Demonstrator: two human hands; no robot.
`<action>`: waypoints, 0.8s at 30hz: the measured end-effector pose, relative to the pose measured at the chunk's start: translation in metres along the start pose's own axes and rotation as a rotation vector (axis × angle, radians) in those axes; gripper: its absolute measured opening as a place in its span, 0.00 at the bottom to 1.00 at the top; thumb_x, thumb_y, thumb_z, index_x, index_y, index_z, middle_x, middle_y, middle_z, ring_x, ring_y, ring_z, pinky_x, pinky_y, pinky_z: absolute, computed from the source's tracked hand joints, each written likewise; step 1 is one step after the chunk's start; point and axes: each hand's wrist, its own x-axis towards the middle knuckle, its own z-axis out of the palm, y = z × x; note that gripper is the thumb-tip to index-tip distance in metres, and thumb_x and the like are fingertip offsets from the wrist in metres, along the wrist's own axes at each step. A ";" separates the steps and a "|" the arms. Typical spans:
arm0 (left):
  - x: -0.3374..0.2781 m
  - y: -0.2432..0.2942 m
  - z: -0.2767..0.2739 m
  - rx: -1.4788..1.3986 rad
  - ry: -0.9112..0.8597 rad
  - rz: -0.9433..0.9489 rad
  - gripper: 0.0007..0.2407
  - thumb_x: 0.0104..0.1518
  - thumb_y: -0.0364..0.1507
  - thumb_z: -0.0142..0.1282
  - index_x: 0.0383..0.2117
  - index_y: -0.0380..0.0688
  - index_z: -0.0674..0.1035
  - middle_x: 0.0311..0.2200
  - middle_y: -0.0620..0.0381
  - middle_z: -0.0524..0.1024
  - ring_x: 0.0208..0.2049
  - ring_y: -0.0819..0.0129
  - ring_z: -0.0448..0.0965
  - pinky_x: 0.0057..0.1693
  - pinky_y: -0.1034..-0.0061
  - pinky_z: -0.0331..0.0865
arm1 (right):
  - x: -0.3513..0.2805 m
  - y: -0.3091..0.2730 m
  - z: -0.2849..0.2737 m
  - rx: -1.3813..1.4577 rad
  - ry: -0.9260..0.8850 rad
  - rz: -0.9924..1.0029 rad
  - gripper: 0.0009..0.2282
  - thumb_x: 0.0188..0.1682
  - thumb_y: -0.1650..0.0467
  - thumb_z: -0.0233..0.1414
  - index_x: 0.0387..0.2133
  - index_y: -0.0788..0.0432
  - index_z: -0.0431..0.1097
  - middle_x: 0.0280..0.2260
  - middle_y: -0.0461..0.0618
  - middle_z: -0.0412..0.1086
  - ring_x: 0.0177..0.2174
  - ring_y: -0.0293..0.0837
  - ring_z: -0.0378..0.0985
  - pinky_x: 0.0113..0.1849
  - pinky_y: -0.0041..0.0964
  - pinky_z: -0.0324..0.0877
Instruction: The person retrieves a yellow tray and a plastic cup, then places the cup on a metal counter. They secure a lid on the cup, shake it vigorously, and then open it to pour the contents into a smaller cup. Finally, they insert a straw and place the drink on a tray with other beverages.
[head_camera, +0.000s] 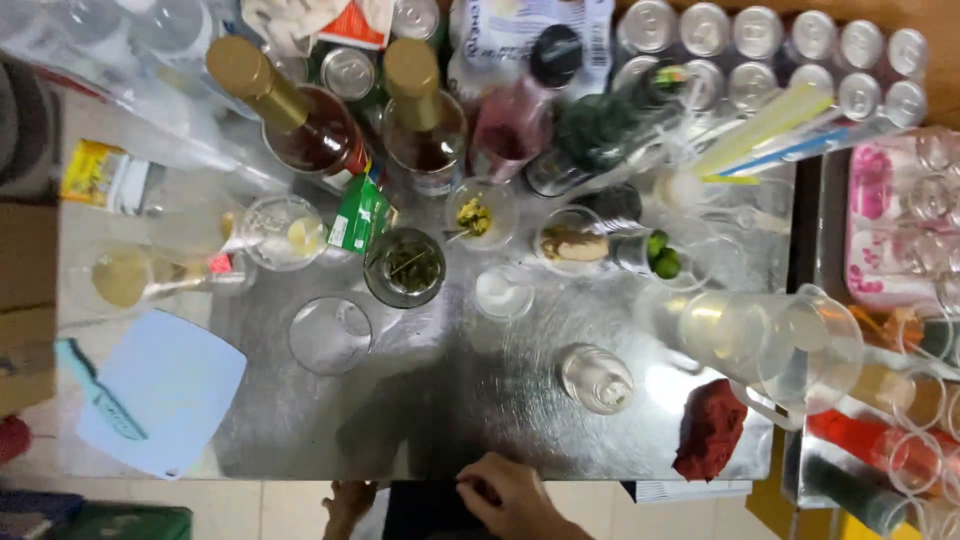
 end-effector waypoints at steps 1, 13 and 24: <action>0.009 -0.005 0.011 0.008 0.019 0.022 0.28 0.61 0.52 0.35 0.68 0.62 0.60 0.69 0.59 0.60 0.71 0.53 0.53 0.65 0.40 0.52 | 0.003 -0.004 0.004 0.001 -0.063 0.066 0.03 0.49 0.69 0.59 0.34 0.51 0.78 0.28 0.41 0.75 0.24 0.34 0.75 0.29 0.30 0.70; 0.035 -0.024 0.073 -0.391 0.193 0.253 0.20 0.61 0.41 0.42 0.60 0.58 0.65 0.57 0.54 0.65 0.57 0.54 0.60 0.51 0.47 0.58 | 0.054 0.002 0.013 0.260 0.131 0.311 0.11 0.47 0.70 0.60 0.44 0.53 0.76 0.28 0.40 0.77 0.23 0.31 0.73 0.27 0.27 0.69; 0.094 -0.044 -0.024 -0.630 0.328 0.523 0.14 0.61 0.35 0.45 0.51 0.50 0.74 0.43 0.54 0.74 0.40 0.60 0.70 0.36 0.60 0.66 | 0.022 0.019 0.057 0.400 0.235 0.270 0.11 0.48 0.69 0.59 0.45 0.52 0.74 0.29 0.41 0.78 0.26 0.33 0.77 0.31 0.30 0.72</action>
